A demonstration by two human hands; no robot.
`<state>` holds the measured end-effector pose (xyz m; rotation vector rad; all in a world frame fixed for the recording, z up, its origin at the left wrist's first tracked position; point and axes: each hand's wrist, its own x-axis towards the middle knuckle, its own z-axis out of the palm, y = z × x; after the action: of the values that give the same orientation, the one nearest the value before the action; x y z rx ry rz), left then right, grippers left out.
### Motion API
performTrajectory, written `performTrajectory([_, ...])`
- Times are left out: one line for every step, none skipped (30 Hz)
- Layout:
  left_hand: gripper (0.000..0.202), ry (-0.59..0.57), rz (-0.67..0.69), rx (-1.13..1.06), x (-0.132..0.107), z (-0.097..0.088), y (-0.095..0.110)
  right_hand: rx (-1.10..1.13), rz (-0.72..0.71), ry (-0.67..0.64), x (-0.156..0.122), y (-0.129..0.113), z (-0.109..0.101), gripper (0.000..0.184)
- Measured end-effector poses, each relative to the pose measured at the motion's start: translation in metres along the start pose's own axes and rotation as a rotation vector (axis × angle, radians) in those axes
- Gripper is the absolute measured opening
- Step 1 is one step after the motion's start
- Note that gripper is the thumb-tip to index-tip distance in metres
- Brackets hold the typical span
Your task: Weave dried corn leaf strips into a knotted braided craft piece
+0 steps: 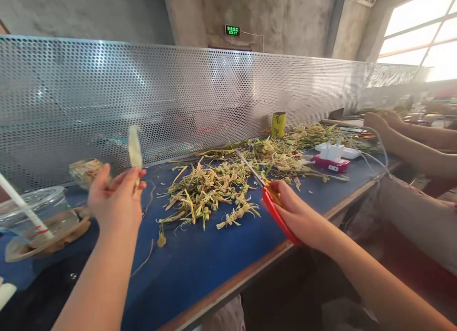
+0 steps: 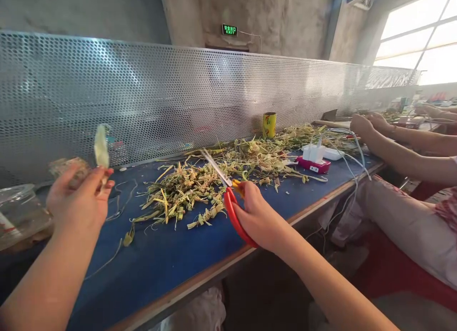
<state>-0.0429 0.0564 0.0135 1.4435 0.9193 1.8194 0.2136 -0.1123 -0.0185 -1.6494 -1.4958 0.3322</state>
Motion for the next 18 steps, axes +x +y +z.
performTrajectory([0.050,0.080,0.018,-0.130,-0.006,0.008,0.001,-0.040,-0.016,-0.002,-0.002,-0.003,0.002,0.033])
performTrajectory([0.052,0.073,0.014,-0.214,-0.012,0.016,0.002,-0.084,-0.022,-0.005,-0.003,-0.006,0.003,0.036])
performTrajectory([0.054,0.059,0.010,-0.252,-0.018,0.025,0.003,-0.127,-0.018,-0.015,-0.005,-0.007,0.006,0.040])
performTrajectory([0.059,-0.016,-0.023,-0.253,-0.025,0.032,0.005,-0.167,-0.012,-0.033,-0.006,-0.008,0.008,0.044])
performTrajectory([0.061,-0.063,-0.034,-0.253,-0.030,0.039,0.006,-0.202,-0.004,-0.055,-0.008,-0.008,0.011,0.047])
performTrajectory([0.064,-0.116,-0.044,-0.236,-0.035,0.043,0.006,-0.230,0.002,-0.077,-0.010,-0.009,0.014,0.050])
performTrajectory([0.065,-0.164,-0.057,-0.224,-0.039,0.046,0.006,-0.251,0.009,-0.092,-0.011,-0.010,0.016,0.051])
performTrajectory([0.066,-0.213,-0.070,-0.213,-0.042,0.048,0.005,-0.266,0.018,-0.104,-0.012,-0.011,0.018,0.052])
performTrajectory([0.067,-0.259,-0.079,-0.202,-0.044,0.050,0.004,-0.273,0.028,-0.110,-0.012,-0.012,0.021,0.052])
performTrajectory([0.067,-0.296,-0.087,-0.196,-0.047,0.050,0.003,-0.276,0.041,-0.115,-0.012,-0.014,0.022,0.052])
performTrajectory([0.068,-0.328,-0.093,-0.190,-0.048,0.050,0.002,-0.275,0.054,-0.122,-0.012,-0.016,0.024,0.051])
performTrajectory([0.069,-0.354,-0.097,-0.184,-0.050,0.051,0.002,-0.271,0.063,-0.130,-0.012,-0.017,0.025,0.050])
performTrajectory([0.070,-0.375,-0.102,-0.181,-0.051,0.051,0.002,-0.265,0.068,-0.136,-0.011,-0.018,0.026,0.049])
performTrajectory([0.070,-0.395,-0.107,-0.178,-0.053,0.052,0.002,-0.258,0.071,-0.136,-0.010,-0.019,0.028,0.048])
performTrajectory([0.071,-0.416,-0.110,-0.176,-0.054,0.053,0.003,-0.251,0.073,-0.132,-0.009,-0.020,0.029,0.048])
performTrajectory([0.072,-0.438,-0.116,-0.174,-0.055,0.054,0.004,-0.240,0.073,-0.124,-0.008,-0.021,0.030,0.047])
performTrajectory([0.073,-0.461,-0.124,-0.172,-0.056,0.055,0.006,-0.225,0.072,-0.117,-0.008,-0.021,0.030,0.046])
performTrajectory([0.073,-0.482,-0.134,-0.168,-0.057,0.055,0.007,-0.207,0.073,-0.114,-0.007,-0.022,0.031,0.044])
